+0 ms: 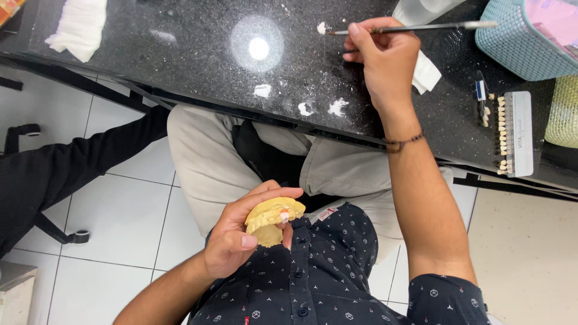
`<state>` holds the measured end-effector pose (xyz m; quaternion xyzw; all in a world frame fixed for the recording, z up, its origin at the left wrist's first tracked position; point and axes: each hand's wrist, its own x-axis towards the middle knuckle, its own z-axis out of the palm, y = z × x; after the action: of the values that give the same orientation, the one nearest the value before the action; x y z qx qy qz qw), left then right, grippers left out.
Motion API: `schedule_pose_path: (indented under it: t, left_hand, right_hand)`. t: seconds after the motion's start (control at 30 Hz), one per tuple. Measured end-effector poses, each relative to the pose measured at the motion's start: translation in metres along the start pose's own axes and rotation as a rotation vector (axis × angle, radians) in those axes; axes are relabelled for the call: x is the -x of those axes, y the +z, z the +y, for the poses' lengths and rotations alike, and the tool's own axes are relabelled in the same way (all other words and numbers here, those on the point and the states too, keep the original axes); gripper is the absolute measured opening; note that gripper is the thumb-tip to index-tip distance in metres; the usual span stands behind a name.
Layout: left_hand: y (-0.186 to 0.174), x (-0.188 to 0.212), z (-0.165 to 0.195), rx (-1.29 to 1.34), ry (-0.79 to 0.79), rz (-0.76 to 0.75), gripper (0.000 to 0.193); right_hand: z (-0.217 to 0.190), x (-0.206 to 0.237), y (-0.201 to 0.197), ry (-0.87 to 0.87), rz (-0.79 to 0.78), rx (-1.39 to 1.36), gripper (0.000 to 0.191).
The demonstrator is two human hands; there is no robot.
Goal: The person holds a dental plaster model with an artificial tooth in one hand and uses a fine brush to apply white ceramic or porcelain material onto the tooth, periodically reaching to the bench to reload material on the brush and rotating the model to work on different surfaces.
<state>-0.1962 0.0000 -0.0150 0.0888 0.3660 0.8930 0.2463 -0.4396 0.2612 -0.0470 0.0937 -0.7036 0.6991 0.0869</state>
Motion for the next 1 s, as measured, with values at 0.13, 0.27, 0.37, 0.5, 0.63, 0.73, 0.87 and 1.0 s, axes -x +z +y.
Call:
schedule_pose_path:
  t: [0.13, 0.27, 0.37, 0.5, 0.63, 0.73, 0.87, 1.0]
  left_hand:
    - [-0.015, -0.009, 0.002, 0.005, -0.020, 0.009, 0.088]
    - [-0.027, -0.020, 0.002, -0.007, -0.027, 0.013, 0.088]
    - [-0.033, -0.027, 0.002, -0.019, -0.031, 0.007, 0.089]
    - [-0.038, -0.032, 0.002, -0.019, -0.045, 0.003, 0.089]
    - [-0.039, -0.034, 0.003, -0.030, -0.054, 0.000, 0.089]
    - [-0.040, -0.035, 0.003, -0.040, -0.051, -0.002, 0.088]
    - [-0.040, -0.036, 0.001, -0.054, -0.042, -0.005, 0.088]
    - [-0.041, -0.033, 0.001, -0.053, -0.049, 0.001, 0.088]
  right_hand:
    - [0.019, -0.023, 0.005, -0.032, 0.032, 0.053, 0.015]
    - [0.028, -0.030, 0.007, -0.074, 0.024, 0.180, 0.015]
    - [0.033, -0.032, 0.007, -0.085, 0.025, 0.211, 0.015]
    - [0.037, -0.035, 0.007, -0.130, 0.003, 0.243, 0.014]
    - [0.040, -0.035, 0.006, -0.139, -0.008, 0.222, 0.015]
    - [0.042, -0.035, 0.004, -0.140, -0.017, 0.212, 0.014]
    - [0.044, -0.036, 0.001, -0.112, -0.021, 0.165, 0.014]
    - [0.044, -0.033, 0.000, -0.096, -0.024, 0.107, 0.013]
